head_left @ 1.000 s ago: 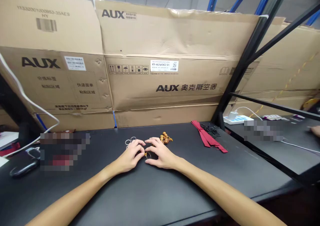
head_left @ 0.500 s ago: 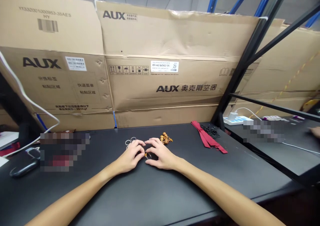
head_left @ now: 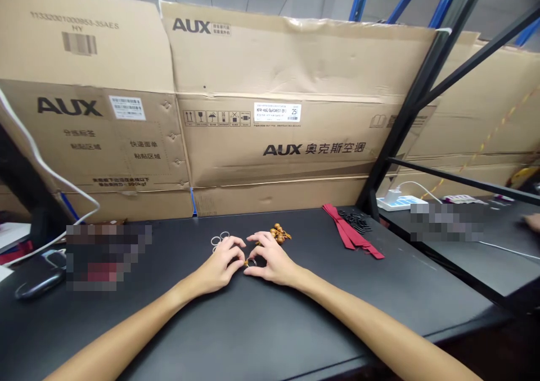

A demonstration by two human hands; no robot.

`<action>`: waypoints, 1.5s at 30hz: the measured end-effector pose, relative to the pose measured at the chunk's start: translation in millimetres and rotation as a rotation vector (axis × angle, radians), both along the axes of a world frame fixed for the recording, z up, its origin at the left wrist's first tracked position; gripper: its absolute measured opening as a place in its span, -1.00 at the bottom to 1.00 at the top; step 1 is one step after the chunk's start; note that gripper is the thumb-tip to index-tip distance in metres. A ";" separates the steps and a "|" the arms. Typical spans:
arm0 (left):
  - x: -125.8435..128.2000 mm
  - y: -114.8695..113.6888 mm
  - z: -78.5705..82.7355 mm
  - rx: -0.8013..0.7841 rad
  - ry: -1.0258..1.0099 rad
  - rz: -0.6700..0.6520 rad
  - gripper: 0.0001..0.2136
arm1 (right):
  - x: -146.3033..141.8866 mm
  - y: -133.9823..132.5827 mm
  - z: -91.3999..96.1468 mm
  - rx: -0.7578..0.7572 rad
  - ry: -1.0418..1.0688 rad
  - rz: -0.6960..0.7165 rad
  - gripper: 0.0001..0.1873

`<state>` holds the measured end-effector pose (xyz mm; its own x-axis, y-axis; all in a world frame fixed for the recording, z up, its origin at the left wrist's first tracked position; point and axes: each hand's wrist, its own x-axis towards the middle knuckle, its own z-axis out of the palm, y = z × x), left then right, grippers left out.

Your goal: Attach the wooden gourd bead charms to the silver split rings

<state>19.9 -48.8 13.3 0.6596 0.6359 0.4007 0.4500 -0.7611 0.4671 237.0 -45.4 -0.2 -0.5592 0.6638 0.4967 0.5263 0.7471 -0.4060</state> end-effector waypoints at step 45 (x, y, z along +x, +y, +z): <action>1.2 1.6 1.9 -0.119 -0.096 0.037 -0.83 | 7.1 -0.4 6.7 -0.201 0.130 0.102 -0.75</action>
<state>21.1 -47.2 15.2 0.5972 0.7058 0.3810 0.4256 -0.6815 0.5953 244.1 -45.8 6.5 -0.5684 0.6996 0.4330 0.3858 0.6915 -0.6107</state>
